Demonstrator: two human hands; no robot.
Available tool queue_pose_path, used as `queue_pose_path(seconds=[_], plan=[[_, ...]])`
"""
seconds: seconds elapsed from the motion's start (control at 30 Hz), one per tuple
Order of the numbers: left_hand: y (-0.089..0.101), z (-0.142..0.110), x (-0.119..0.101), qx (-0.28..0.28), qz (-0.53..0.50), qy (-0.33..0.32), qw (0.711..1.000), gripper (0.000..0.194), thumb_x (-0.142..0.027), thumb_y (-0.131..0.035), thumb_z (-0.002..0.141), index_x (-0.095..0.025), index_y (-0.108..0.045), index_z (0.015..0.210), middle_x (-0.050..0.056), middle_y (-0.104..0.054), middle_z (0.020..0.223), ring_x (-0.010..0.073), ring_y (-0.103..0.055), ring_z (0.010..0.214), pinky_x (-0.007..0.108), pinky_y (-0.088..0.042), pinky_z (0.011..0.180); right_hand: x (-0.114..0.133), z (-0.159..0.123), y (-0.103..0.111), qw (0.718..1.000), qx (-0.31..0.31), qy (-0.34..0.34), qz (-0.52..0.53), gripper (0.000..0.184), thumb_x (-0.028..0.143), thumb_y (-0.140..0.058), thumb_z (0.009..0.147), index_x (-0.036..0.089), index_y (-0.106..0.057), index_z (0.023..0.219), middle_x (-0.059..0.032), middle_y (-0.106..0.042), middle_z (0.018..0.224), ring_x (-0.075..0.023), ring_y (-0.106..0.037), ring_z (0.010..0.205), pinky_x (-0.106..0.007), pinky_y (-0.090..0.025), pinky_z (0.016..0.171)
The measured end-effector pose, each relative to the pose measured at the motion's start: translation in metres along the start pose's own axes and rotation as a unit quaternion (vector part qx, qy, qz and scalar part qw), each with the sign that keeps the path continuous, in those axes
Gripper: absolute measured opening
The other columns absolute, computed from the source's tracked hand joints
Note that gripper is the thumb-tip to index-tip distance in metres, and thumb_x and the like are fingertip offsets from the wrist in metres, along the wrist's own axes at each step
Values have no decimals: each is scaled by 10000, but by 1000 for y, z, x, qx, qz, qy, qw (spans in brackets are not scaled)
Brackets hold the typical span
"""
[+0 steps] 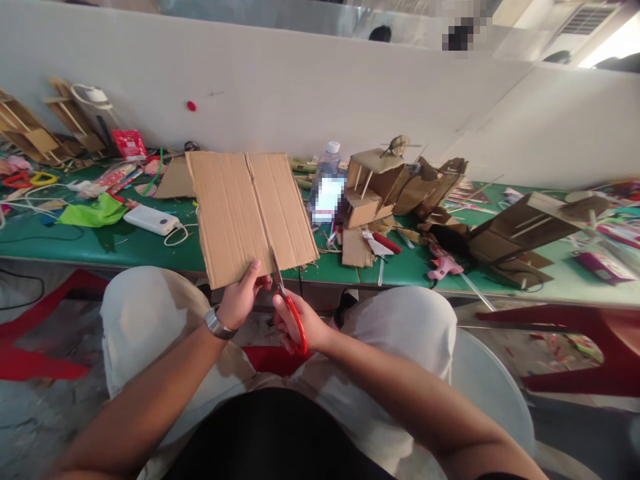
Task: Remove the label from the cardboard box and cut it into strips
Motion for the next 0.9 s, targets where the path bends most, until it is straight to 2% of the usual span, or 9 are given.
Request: queue_pose_path(seconds=[0.17, 0.33, 0.5, 0.6, 0.7, 0.9], plan=[[0, 0, 1, 2, 2, 6, 1000, 510, -650, -830, 756, -151, -725, 741, 44, -701, 670, 163, -642, 632, 293, -534, 678, -1, -3, -1, 1000, 6, -1, -17, 654, 855, -550, 875, 254, -411, 1093, 166, -421, 525, -87, -432, 283, -200, -423, 283], [2, 0, 3, -4, 0, 19, 1000, 522, -639, -831, 761, -128, -727, 776, 55, -710, 690, 166, -650, 641, 309, -538, 701, -1, -2, -2, 1000, 15, 4, -20, 672, 857, -538, 880, 248, -415, 1134, 164, -431, 525, -94, -444, 285, -203, -426, 280], [1, -1, 3, -14, -4, 24, 1000, 534, -650, -852, 716, -135, -723, 770, 48, -702, 686, 163, -641, 627, 318, -537, 698, -6, -1, 1, 1000, 2, 2, -19, 658, 864, -532, 877, 252, -402, 1079, 158, -441, 538, -97, -458, 294, -213, -437, 282], [1, 0, 4, -11, -3, 32, 999, 545, -657, -865, 693, -135, -724, 762, 50, -702, 684, 163, -642, 630, 319, -538, 700, -8, -1, 2, 1000, -11, 1, -23, 636, 866, -507, 889, 256, -409, 1042, 142, -479, 557, -94, -476, 311, -196, -423, 286], [1, 0, 5, -5, 7, 33, 999, 548, -667, -860, 697, -138, -731, 764, 57, -710, 686, 174, -652, 642, 328, -544, 708, -8, 0, 4, 1000, -20, 5, -20, 626, 856, -511, 896, 253, -427, 1041, 131, -499, 570, -74, -436, 331, -179, -405, 300], [4, -2, 8, -24, 55, 34, 998, 511, -674, -828, 733, -173, -730, 751, 74, -728, 695, 236, -706, 735, 356, -557, 737, -6, 4, 6, 1000, -20, 15, 2, 645, 865, -546, 871, 248, -443, 1026, 115, -498, 607, -52, -395, 361, -163, -324, 329]])
Point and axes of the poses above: each hand's wrist, its own z-axis towards the middle knuckle, its own y-axis out of the back of the hand, x = y × z, the point moved 8 cm from there along z, towards the middle knuckle
